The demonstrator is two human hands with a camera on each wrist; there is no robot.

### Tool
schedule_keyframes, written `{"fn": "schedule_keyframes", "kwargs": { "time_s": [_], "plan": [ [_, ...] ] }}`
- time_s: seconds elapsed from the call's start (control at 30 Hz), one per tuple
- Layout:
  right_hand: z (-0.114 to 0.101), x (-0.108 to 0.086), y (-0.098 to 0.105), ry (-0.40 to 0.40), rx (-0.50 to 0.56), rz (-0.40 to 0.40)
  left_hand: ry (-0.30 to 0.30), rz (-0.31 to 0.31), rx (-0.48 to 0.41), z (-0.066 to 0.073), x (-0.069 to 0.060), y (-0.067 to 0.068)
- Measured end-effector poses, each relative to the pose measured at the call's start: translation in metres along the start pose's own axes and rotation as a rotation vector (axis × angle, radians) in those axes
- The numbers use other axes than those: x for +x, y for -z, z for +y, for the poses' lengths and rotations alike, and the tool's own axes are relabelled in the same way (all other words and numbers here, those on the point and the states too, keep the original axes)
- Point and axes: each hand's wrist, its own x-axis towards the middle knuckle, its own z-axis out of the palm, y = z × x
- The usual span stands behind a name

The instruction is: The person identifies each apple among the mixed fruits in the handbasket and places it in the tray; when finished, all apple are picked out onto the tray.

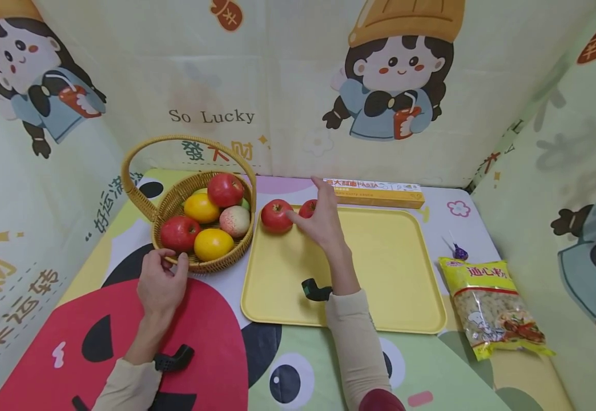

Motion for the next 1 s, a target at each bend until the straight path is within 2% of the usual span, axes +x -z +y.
{"fn": "schedule_keyframes", "kwargs": {
  "time_s": [0.37, 0.5, 0.7, 0.93, 1.0],
  "plan": [
    [-0.03, -0.007, -0.006, 0.116, 0.002, -0.011, 0.007, 0.005, -0.004, -0.001, 0.0, 0.0],
    [-0.043, -0.007, -0.008, 0.184, 0.006, -0.024, 0.007, 0.006, -0.009, 0.0, 0.0, 0.0],
    [-0.056, -0.005, -0.017, 0.296, 0.003, -0.029, 0.007, 0.001, -0.005, 0.0, 0.001, 0.0],
    [-0.072, -0.004, -0.031, 0.364, 0.008, -0.069, 0.011, -0.003, -0.006, -0.001, 0.001, 0.0],
    [-0.076, -0.003, -0.035, 0.406, -0.001, -0.074, 0.01, -0.003, -0.007, -0.001, 0.001, 0.0]
  ]
}}
